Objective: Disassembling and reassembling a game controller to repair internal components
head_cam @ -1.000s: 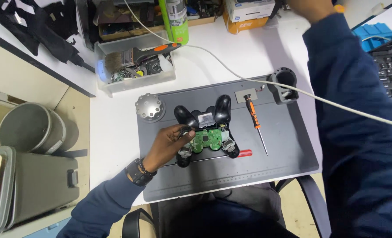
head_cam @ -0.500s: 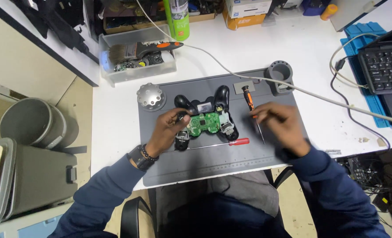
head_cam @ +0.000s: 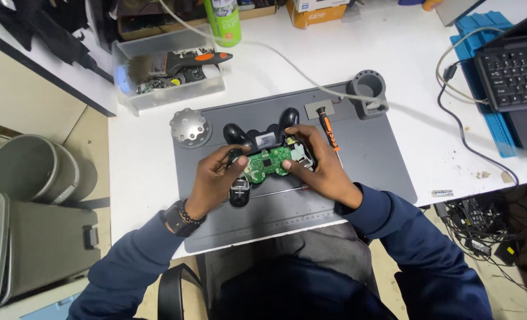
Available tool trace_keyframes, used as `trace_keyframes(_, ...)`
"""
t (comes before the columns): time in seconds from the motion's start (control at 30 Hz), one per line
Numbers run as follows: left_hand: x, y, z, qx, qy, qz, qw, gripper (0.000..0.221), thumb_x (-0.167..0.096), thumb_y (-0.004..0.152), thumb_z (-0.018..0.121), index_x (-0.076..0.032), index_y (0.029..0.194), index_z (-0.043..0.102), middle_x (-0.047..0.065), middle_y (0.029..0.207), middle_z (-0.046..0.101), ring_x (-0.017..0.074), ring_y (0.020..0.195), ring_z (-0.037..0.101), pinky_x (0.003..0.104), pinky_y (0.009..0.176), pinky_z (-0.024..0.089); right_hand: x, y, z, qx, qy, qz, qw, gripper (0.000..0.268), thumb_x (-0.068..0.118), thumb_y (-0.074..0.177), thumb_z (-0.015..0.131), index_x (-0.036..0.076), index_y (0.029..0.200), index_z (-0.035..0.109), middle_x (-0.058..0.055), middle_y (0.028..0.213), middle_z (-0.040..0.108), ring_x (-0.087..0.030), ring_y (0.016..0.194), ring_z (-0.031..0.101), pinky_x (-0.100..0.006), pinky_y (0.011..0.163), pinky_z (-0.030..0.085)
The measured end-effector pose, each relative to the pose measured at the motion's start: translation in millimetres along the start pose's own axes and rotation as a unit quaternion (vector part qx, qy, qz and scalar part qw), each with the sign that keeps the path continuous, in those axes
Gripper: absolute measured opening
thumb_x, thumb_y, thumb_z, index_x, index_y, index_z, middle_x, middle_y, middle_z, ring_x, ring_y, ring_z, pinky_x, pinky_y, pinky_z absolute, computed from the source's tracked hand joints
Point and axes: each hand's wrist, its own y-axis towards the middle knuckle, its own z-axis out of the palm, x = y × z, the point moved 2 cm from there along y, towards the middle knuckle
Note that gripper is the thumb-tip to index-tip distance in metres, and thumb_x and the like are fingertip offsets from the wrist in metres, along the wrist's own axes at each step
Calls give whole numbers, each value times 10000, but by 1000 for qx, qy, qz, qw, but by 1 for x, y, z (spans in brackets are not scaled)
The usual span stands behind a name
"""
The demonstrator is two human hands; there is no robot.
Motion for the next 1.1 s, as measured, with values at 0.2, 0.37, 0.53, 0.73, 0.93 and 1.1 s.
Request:
trace_keyframes(0.2, 13, -6, -2, 8, 28, 59, 998, 315, -75, 960, 720, -29, 1271, 689, 59, 628, 647, 45, 715, 564, 202, 651, 477, 19, -7, 3, 13, 83, 51, 995, 553, 91, 919, 687, 66, 1407, 428, -223, 1111, 651, -220, 595, 714, -335, 587, 619)
trace_keyframes(0.37, 12, -7, -3, 14, 34, 80, 996, 366, -57, 955, 710, -14, 1312, 644, 86, 638, 641, 49, 623, 551, 207, 572, 454, 7, -13, 5, -24, 115, 53, 992, 500, 15, 909, 671, 53, 1356, 451, -230, 1118, 640, -220, 510, 673, -310, 466, 591)
trace_keyframes(0.53, -12, -6, 6, 48, -40, 72, 995, 478, -48, 932, 724, 7, 1381, 570, 196, 1156, 746, 178, 1001, 712, 273, 740, 604, -1, -17, 2, -63, 146, 39, 987, 453, -38, 918, 642, 12, 1316, 431, -260, 1189, 590, -226, 484, 658, -318, 402, 589)
trace_keyframes(0.73, -21, -11, 5, 72, 9, 78, 994, 637, -18, 857, 790, -22, 1432, 516, 225, 1302, 680, 284, 1196, 651, 363, 868, 597, -18, -23, 2, -79, 165, 10, 983, 474, -49, 922, 639, 13, 1313, 378, -235, 1248, 512, -221, 516, 656, -311, 417, 621)
trace_keyframes(0.93, -23, -14, 6, 106, 15, 98, 989, 927, -168, 783, 901, -70, 1546, 385, 208, 1434, 594, 367, 1302, 579, 487, 1061, 514, -4, -21, 4, -81, 213, 23, 974, 505, -33, 929, 620, -9, 1335, 321, -210, 1138, 531, -235, 556, 684, -320, 436, 648)
trace_keyframes(1.1, -40, -13, 6, 82, 89, 114, 986, 824, -151, 865, 811, -14, 1547, 367, 299, 1444, 546, 461, 1330, 524, 603, 1099, 439, 1, -17, 6, -31, 263, 38, 963, 574, -7, 905, 651, 13, 1362, 305, -225, 1146, 554, -266, 631, 711, -377, 515, 679)
